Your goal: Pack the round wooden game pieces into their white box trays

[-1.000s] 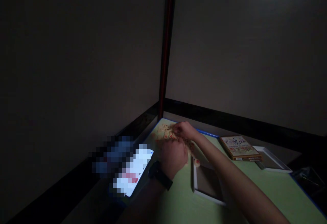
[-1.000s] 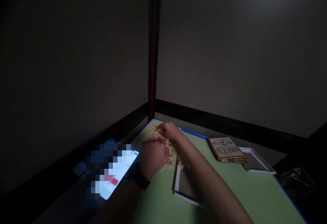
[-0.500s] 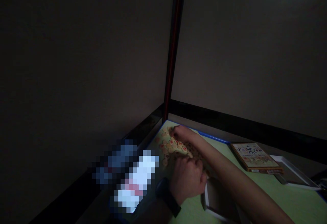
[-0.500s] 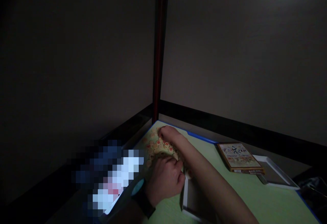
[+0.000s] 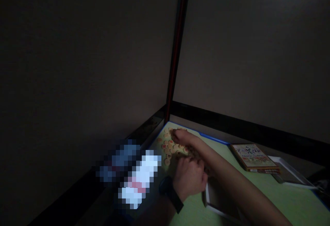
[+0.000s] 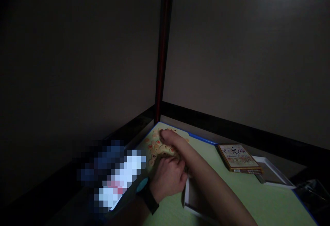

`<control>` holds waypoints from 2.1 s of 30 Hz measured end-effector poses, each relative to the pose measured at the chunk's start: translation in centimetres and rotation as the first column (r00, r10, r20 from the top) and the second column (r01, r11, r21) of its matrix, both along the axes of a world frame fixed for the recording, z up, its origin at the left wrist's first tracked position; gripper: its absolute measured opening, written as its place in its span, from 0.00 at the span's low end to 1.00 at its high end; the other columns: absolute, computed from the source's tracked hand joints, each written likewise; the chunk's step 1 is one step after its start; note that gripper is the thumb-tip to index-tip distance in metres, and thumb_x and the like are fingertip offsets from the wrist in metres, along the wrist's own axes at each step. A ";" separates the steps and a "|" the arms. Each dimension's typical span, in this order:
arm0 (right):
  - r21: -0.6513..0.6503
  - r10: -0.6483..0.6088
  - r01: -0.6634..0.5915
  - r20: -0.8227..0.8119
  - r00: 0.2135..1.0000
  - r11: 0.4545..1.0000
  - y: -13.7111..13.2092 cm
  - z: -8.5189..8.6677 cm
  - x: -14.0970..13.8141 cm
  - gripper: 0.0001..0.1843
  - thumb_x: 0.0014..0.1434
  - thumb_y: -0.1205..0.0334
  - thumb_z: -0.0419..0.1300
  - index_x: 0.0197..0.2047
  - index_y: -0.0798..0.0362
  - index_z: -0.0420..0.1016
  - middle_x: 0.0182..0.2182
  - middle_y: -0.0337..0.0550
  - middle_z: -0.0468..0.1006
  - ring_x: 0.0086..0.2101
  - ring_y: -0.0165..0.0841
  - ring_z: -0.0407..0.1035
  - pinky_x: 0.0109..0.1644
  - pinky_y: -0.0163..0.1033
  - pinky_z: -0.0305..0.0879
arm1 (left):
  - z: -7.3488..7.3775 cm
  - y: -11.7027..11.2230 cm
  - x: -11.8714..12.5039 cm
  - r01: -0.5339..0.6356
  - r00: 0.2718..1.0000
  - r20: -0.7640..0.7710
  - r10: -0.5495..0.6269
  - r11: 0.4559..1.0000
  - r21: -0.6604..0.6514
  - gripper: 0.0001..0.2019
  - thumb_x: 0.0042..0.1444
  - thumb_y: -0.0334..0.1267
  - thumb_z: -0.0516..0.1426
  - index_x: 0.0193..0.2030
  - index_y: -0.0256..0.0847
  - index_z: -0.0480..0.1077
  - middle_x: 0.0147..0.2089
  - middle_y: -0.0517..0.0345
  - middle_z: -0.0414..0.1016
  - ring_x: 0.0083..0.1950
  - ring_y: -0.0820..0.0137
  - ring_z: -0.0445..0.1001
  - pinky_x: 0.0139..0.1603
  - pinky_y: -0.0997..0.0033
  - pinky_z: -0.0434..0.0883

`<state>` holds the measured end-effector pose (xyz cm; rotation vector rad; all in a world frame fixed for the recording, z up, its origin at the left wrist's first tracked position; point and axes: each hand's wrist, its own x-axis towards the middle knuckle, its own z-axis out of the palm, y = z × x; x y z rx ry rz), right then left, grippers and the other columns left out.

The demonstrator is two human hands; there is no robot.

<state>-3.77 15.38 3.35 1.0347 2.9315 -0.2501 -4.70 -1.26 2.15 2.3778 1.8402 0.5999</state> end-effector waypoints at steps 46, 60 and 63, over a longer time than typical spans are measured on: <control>0.150 0.078 -0.115 0.236 0.969 0.982 -0.3 1.5 0.6 0.11 0.55 0.68 0.59 0.39 0.54 0.81 0.42 0.54 0.82 0.44 0.42 0.75 0.45 0.38 0.66 | -1.3 2.2 -3.9 -0.451 0.890 -0.070 0.452 0.892 0.024 0.17 0.58 0.30 0.50 0.51 0.27 0.73 0.54 0.35 0.71 0.55 0.53 0.67 0.53 0.55 0.65; -0.342 0.039 -0.138 -0.283 0.958 0.929 3.2 -1.6 3.3 0.15 0.57 0.66 0.56 0.46 0.59 0.76 0.34 0.44 0.80 0.29 0.29 0.70 0.34 0.34 0.66 | -0.9 2.2 -3.9 -0.450 0.891 -0.077 0.448 0.893 -0.012 0.16 0.59 0.30 0.51 0.49 0.29 0.74 0.53 0.37 0.71 0.55 0.54 0.67 0.52 0.56 0.66; -0.455 -0.024 -0.171 -0.391 0.920 0.874 3.7 -2.1 4.1 0.18 0.57 0.58 0.59 0.46 0.61 0.77 0.35 0.47 0.80 0.31 0.31 0.71 0.36 0.36 0.68 | -0.9 2.2 -3.9 -0.453 0.889 -0.076 0.451 0.892 -0.006 0.16 0.59 0.30 0.50 0.49 0.29 0.74 0.53 0.37 0.71 0.55 0.54 0.68 0.52 0.56 0.66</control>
